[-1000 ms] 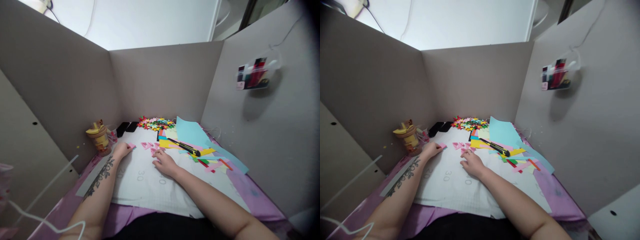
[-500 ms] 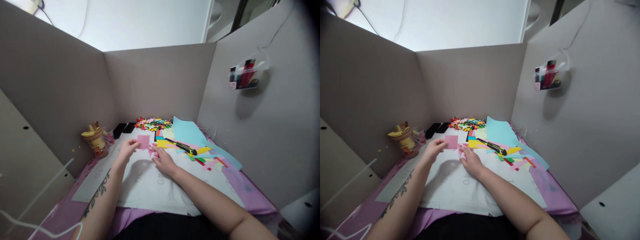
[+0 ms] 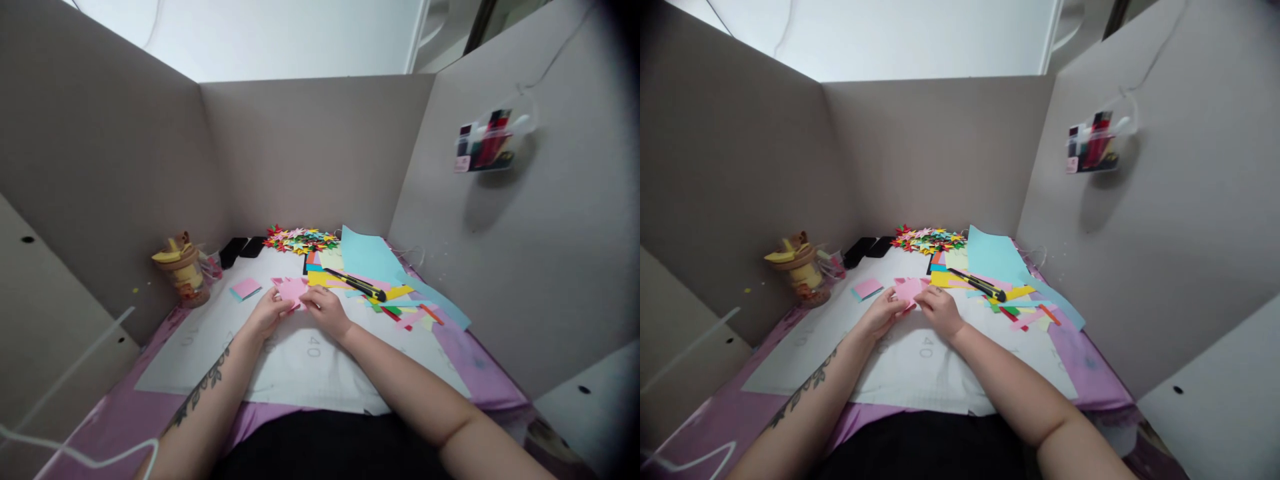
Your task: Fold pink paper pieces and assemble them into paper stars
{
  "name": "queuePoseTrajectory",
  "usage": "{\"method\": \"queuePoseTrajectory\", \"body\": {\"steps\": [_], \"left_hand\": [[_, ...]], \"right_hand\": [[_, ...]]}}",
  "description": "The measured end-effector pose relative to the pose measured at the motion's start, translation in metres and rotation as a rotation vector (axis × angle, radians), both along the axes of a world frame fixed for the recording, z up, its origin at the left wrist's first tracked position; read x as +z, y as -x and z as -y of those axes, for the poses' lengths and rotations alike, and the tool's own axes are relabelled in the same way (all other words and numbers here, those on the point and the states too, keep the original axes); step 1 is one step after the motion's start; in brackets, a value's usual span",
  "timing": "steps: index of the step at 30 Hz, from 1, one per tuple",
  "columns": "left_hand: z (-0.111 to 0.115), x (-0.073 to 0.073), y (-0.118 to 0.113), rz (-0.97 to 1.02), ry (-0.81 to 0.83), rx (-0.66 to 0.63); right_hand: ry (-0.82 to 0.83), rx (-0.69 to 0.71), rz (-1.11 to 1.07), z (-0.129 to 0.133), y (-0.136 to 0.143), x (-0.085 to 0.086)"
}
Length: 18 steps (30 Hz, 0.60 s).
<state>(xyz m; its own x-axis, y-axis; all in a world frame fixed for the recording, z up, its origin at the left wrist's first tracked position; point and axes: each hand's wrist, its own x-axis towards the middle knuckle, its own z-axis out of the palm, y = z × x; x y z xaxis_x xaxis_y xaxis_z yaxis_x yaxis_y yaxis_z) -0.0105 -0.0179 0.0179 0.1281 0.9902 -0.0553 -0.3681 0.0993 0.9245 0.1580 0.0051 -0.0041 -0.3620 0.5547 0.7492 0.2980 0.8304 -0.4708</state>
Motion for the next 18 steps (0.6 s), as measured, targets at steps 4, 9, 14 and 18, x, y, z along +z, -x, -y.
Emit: {"method": "queuePoseTrajectory", "body": {"steps": [4, 9, 14, 18], "left_hand": [[-0.004, -0.002, 0.005, -0.072, -0.001, 0.069], [-0.005, -0.004, 0.007, -0.243, -0.076, 0.096], [0.001, 0.000, 0.001, -0.358, -0.143, -0.027], [0.002, 0.000, -0.001, -0.446, -0.187, -0.021]], "right_hand": [[0.042, 0.055, -0.011, 0.001, 0.000, 0.003], [0.274, 0.013, -0.148, 0.000, 0.001, 0.006], [0.536, 0.055, -0.349, -0.012, 0.001, -0.002], [0.705, 0.149, -0.426, -0.015, 0.003, -0.007]]}}
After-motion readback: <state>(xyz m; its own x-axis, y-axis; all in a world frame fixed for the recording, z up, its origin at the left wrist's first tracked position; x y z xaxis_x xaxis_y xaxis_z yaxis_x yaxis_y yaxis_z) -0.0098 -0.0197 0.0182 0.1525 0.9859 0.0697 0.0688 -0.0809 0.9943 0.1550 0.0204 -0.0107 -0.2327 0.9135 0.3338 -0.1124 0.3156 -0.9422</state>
